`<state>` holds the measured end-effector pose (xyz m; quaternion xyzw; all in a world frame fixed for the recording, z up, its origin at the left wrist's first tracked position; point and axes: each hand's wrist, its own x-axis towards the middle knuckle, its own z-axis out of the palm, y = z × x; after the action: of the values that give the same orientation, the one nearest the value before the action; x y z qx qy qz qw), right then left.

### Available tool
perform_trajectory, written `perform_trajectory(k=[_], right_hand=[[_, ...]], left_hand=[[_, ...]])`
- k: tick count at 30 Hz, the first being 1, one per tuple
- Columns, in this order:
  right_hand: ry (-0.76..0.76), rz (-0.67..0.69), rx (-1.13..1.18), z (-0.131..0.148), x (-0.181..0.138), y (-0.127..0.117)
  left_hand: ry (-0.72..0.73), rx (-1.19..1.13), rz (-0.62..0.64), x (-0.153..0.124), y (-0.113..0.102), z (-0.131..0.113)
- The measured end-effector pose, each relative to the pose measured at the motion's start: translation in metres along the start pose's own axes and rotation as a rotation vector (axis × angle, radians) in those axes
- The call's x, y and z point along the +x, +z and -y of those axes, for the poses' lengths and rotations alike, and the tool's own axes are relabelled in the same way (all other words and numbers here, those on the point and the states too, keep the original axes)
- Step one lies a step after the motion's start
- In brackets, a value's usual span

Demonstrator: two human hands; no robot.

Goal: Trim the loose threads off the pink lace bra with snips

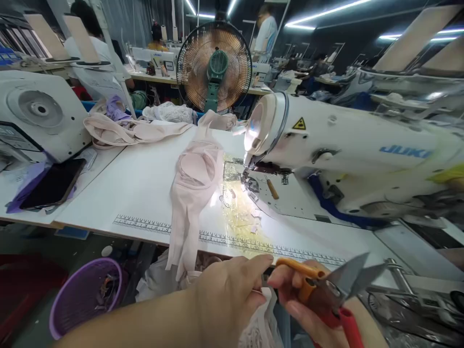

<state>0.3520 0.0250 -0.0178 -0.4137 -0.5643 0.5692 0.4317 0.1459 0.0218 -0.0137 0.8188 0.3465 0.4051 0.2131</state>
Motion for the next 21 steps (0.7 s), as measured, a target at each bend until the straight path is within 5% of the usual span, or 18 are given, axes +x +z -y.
perform_trajectory(k=[3, 6, 9, 13, 21], right_hand=[[0.042, 0.046, 0.063, 0.014, 0.015, 0.005], [0.093, 0.236, -0.084, 0.024, 0.029, 0.002], [0.085, 0.343, -0.222, 0.029, 0.038, -0.002], [0.003, 0.207, -0.366, 0.024, 0.035, -0.001], [-0.041, 0.039, -0.534, 0.013, 0.019, 0.008]], left_hand=[[-0.05, -0.016, 0.069, 0.003, 0.001, -0.002], [-0.087, -0.061, 0.135, 0.006, 0.001, -0.001], [-0.073, -0.144, 0.086, 0.009, 0.004, 0.002], [-0.111, -0.285, 0.025, 0.007, 0.008, 0.006], [-0.658, -0.6, 0.084, 0.004, 0.004, 0.002]])
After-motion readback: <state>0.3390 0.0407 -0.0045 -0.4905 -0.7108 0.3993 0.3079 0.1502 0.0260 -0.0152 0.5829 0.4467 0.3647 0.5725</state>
